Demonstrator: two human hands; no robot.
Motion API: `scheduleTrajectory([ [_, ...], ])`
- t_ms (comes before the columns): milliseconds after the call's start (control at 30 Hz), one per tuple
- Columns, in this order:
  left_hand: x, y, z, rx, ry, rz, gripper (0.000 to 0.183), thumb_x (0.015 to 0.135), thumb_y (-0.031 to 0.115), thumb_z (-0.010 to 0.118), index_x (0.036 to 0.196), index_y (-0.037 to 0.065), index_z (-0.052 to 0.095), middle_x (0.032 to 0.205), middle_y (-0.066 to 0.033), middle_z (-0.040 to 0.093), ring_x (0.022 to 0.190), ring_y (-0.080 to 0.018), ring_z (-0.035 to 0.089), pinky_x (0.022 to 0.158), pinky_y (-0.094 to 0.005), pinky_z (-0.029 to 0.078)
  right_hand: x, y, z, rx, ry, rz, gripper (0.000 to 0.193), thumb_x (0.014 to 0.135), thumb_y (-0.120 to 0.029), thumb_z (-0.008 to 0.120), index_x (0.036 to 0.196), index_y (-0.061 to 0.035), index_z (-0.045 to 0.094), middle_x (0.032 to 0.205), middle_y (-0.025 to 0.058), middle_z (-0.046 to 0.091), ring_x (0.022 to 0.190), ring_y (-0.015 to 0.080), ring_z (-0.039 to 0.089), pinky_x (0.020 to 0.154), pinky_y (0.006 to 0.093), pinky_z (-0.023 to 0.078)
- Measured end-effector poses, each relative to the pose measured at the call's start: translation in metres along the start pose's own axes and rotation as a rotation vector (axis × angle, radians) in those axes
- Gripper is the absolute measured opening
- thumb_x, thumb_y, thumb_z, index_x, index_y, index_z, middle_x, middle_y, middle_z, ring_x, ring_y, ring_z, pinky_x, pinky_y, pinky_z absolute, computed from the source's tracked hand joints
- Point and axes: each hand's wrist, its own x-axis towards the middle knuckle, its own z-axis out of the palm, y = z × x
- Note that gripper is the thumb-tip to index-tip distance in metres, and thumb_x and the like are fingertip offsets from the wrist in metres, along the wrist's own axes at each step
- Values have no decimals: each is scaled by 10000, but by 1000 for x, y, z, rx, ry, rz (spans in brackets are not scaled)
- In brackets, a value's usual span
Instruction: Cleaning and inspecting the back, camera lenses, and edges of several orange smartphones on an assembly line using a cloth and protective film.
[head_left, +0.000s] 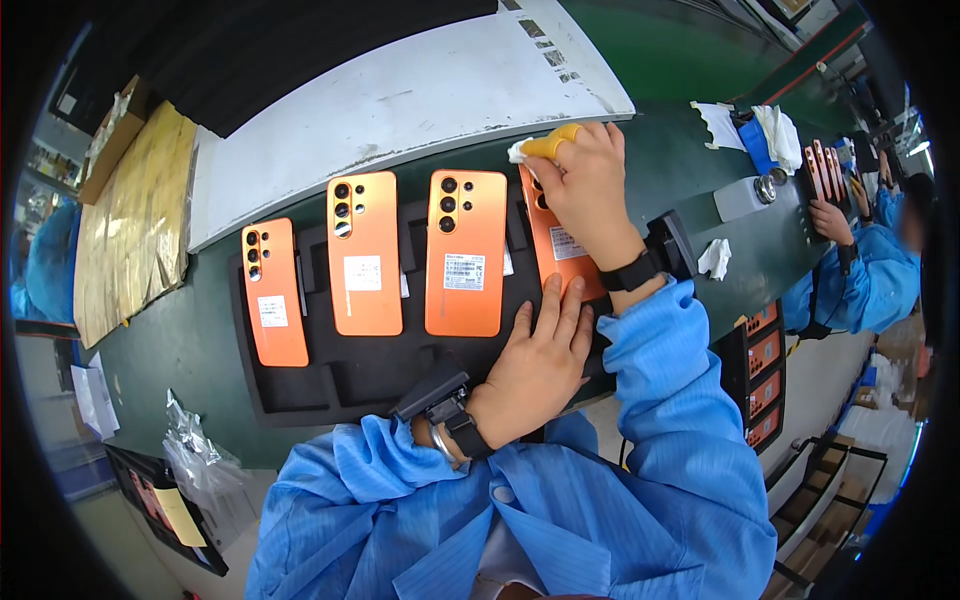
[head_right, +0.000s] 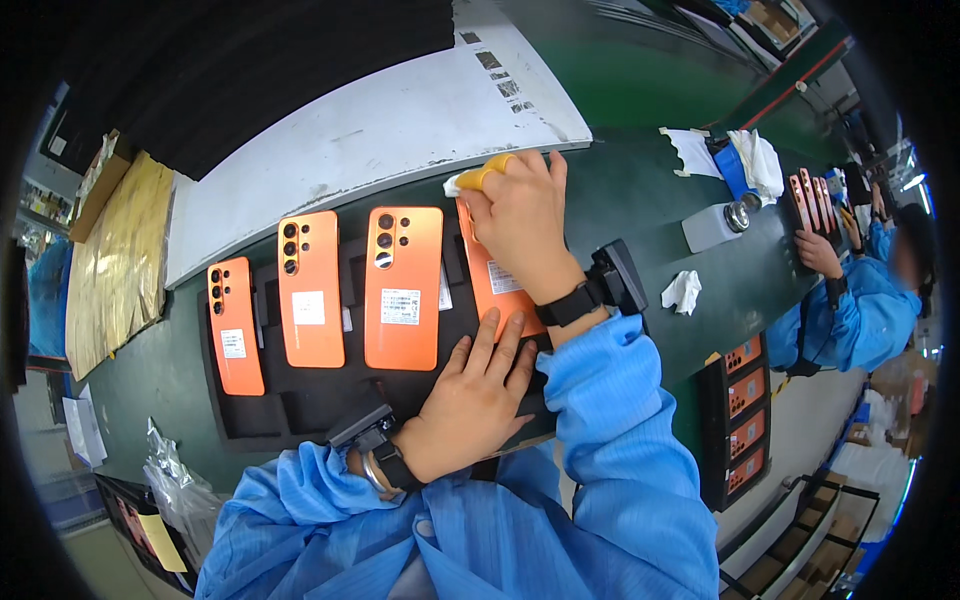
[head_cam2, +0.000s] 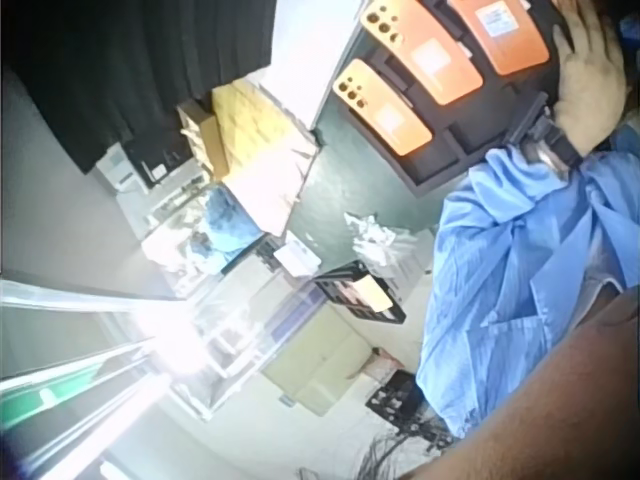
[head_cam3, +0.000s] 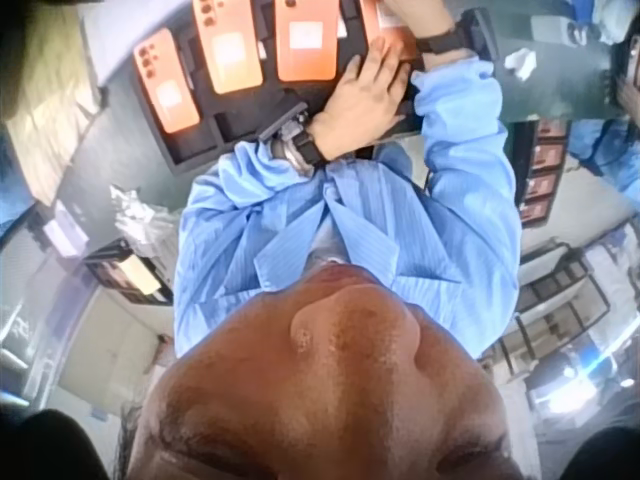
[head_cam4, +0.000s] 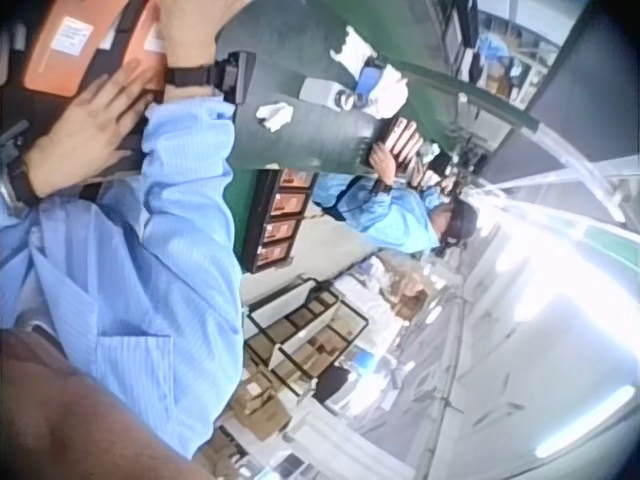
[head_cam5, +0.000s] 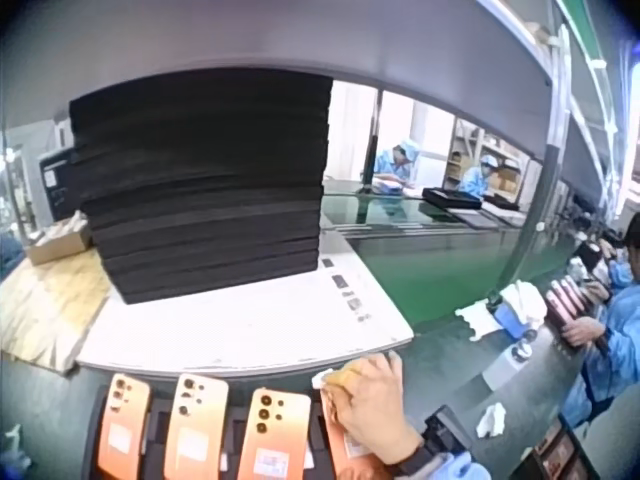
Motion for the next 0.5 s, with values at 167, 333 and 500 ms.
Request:
scheduleTrajectory([
  [167,-1,-2,1,-15,16,-12,811,770,437,790,1382,-31,539,1507,-320,381,1415,-495,346,1040,-543,465,-28,-13,-18,-57,-94,-11,127,819,-204,726,882,-118,795,891,81,666,1019,297,575,1059,643,307],
  [333,-1,0,5,20,35,-4,810,783,445,780,1380,-46,537,1496,-325,389,1400,-493,354,1031,-530,461,-43,-13,-30,-53,-133,-12,143,801,-204,729,901,-125,795,897,85,656,1045,293,578,1058,681,294],
  [500,-2,-1,1,-14,31,-15,790,792,436,779,1380,-36,544,1508,-319,381,1408,-511,339,1058,-546,447,4,0,-4,-104,-56,79,125,849,-205,707,874,-102,772,906,92,671,1015,306,580,1021,645,333],
])
